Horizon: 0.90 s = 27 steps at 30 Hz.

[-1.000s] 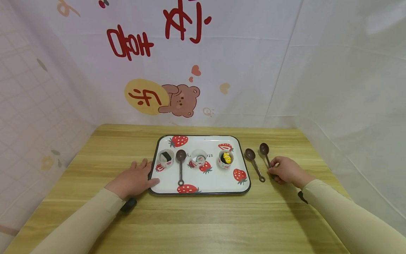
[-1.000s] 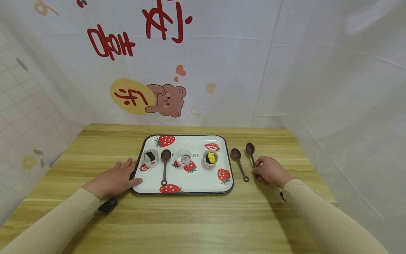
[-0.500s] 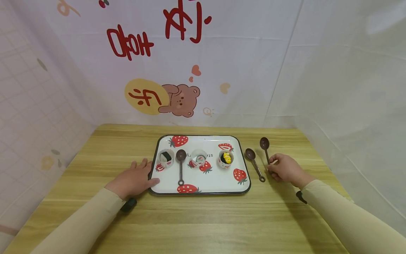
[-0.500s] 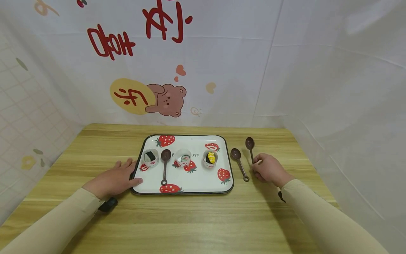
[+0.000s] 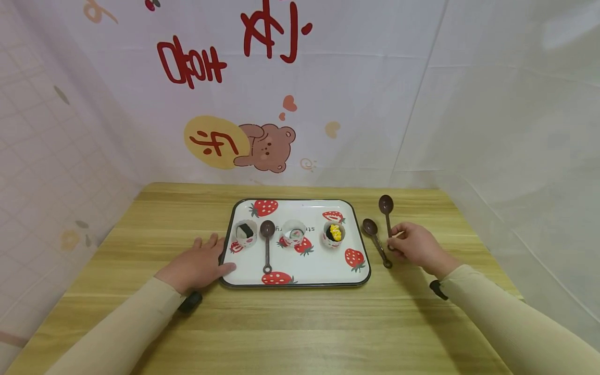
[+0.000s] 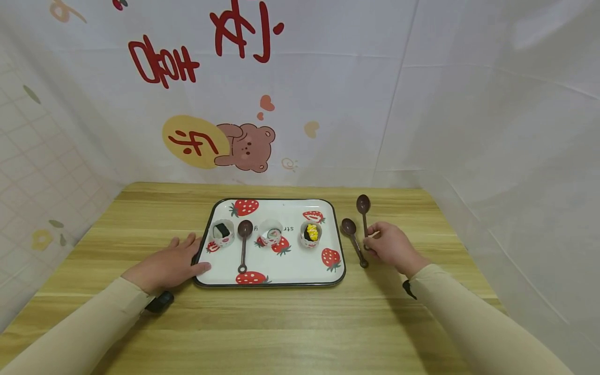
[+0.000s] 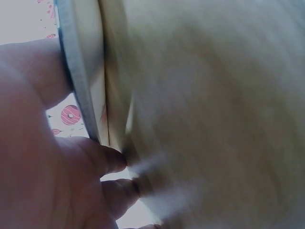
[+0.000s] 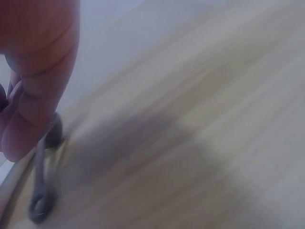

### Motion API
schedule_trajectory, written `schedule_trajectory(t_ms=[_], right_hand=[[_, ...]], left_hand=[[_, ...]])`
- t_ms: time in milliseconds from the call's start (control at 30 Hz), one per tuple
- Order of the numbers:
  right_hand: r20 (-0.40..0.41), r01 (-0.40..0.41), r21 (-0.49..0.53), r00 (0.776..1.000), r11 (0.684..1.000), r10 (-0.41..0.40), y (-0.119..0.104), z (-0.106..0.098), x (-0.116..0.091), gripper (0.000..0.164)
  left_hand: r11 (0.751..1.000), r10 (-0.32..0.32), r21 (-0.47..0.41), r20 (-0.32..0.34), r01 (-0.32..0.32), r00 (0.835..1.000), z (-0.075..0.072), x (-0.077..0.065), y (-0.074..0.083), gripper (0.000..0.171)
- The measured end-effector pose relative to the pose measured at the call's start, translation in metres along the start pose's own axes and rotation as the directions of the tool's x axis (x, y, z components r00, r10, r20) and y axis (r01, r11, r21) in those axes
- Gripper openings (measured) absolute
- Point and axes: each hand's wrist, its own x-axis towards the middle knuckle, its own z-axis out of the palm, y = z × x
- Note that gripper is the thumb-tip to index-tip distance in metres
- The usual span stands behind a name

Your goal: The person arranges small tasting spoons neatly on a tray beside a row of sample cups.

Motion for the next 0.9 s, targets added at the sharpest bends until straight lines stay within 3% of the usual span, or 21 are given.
schedule_trajectory(t_ms=[400,900], right_hand=[[-0.008,0.029,0.091,1.0,0.995,-0.028,-0.023,0.015,-0.007,0.023],[0.039,0.041,0.186,0.998,0.982,-0.049,-0.041,0.035,-0.011,0.022]], left_hand=[[1.0,-0.018,0.004,0.01,0.018,1.0,0.001,0.001,-0.001,0.098],[1.0,-0.019,0.001,0.008,0.019,1.0,0.0,0.0,0.0,0.096]])
